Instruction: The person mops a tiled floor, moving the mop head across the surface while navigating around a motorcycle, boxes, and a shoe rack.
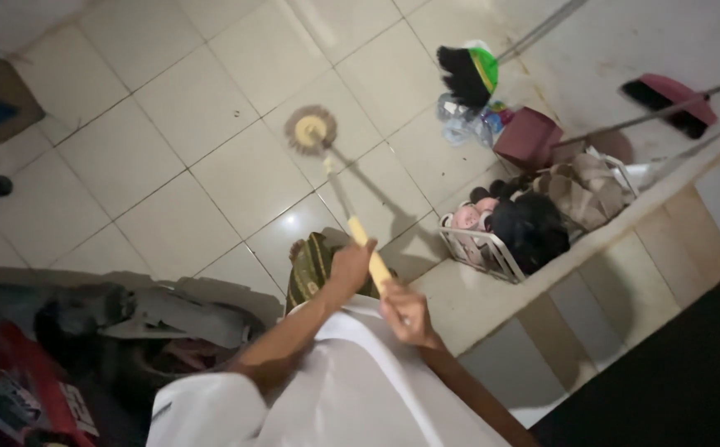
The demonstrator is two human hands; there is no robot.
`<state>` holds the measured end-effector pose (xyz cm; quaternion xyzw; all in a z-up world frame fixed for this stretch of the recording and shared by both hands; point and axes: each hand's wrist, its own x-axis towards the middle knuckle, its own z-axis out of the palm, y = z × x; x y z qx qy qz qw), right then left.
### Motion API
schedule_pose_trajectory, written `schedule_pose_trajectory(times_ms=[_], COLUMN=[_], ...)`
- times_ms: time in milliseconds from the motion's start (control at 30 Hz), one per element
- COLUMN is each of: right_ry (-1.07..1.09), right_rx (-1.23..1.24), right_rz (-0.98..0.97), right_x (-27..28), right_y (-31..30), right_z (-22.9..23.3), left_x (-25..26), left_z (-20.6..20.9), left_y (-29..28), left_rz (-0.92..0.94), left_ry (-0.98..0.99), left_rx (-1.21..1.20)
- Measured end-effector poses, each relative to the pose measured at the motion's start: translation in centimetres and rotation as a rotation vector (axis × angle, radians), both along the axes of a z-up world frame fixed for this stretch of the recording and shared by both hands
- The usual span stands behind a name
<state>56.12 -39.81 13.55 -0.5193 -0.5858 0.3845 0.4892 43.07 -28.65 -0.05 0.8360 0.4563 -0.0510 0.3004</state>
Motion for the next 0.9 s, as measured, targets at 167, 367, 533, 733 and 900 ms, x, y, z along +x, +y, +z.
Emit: schedule_pose_trajectory(times_ms=[167, 367, 533, 733, 900], right_ry=[0.030, -0.111, -0.082, 0.041, 0.059], right_rx=[0.167, 0.189, 0.231, 0.153, 0.261], right_rz=[0.136, 0.135, 0.213, 0.406, 0.333], right_x=[-1.7, -5.7, -8.3, -8.0, -11.0], right_y=[1.8, 9.2, 11.1, 9.4, 11.8], right_z=[-0.7, -4.7, -2.8, 4.7, 2.3], left_x=[-2.4, -5.1, -8.5, -9.6, -11.3], left_z=[-2.0, -4.7, -3.3, 3.5, -1.2], left_y=[0.4, 8.4, 8.9, 4.7, 6.4], left_rz=[0.096, 0.214, 0.269, 0.288, 0.329], left_ry=[-0.027, -0.062, -0.120, -0.082, -0.087], left_rx=[0.005, 0.082, 0.123, 0.075, 0.051])
